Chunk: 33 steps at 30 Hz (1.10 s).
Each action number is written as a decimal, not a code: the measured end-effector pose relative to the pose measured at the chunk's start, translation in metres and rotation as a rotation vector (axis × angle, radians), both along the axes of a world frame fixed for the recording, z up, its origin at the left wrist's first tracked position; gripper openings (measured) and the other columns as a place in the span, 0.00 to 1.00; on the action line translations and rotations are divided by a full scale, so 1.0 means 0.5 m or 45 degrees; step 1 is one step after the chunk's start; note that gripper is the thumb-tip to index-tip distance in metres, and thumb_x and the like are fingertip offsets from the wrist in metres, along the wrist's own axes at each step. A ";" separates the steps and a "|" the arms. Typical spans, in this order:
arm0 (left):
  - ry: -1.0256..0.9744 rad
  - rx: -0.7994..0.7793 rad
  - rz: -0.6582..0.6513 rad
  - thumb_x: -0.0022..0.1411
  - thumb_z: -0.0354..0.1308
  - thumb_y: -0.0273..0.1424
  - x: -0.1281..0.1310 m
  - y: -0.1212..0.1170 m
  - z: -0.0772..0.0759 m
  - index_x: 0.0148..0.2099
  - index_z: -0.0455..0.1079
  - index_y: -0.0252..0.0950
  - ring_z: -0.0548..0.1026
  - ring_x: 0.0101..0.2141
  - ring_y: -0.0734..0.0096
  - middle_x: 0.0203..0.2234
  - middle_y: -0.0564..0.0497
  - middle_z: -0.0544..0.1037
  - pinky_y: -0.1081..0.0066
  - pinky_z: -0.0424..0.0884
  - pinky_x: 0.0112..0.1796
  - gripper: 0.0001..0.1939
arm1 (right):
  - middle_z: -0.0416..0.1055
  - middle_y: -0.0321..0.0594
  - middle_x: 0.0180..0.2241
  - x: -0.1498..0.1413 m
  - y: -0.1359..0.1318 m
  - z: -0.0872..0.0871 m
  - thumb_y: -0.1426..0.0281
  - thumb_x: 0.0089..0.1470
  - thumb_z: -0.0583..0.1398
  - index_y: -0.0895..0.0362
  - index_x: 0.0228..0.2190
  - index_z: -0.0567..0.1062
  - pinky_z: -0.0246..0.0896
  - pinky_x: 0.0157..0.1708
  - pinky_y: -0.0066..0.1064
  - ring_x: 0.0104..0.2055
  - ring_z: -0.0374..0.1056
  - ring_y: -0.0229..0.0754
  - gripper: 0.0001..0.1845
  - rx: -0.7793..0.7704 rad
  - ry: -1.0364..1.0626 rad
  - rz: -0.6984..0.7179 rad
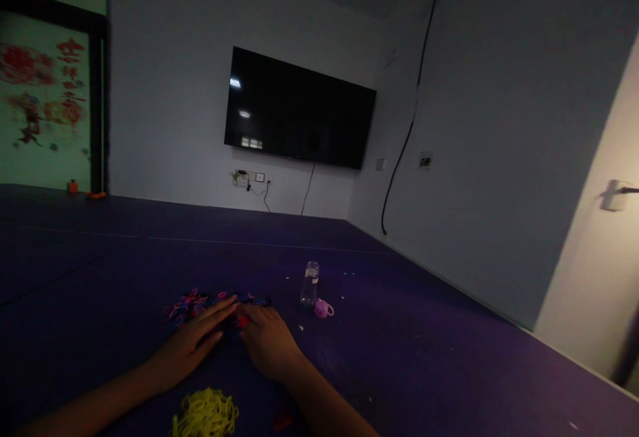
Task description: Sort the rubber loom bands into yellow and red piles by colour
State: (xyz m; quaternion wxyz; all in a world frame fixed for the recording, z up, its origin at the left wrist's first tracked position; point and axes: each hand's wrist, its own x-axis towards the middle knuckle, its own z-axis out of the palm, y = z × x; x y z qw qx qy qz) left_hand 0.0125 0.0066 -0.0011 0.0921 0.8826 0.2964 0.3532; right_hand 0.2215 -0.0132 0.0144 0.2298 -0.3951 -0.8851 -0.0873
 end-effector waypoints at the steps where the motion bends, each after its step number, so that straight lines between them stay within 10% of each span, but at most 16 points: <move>1: -0.013 -0.012 -0.004 0.65 0.44 0.27 -0.001 0.000 0.001 0.63 0.54 0.46 0.58 0.59 0.64 0.61 0.51 0.59 0.57 0.57 0.57 0.24 | 0.62 0.47 0.55 0.000 -0.001 0.001 0.74 0.58 0.51 0.59 0.53 0.63 0.56 0.54 0.38 0.55 0.59 0.44 0.21 -0.004 -0.010 0.005; 33: 0.133 -0.074 -0.134 0.66 0.45 0.30 -0.007 -0.001 -0.001 0.65 0.48 0.49 0.58 0.59 0.63 0.61 0.54 0.58 0.58 0.56 0.57 0.26 | 0.47 0.45 0.63 0.006 0.001 -0.002 0.72 0.56 0.54 0.55 0.61 0.48 0.53 0.56 0.39 0.60 0.52 0.45 0.33 -0.060 -0.098 0.014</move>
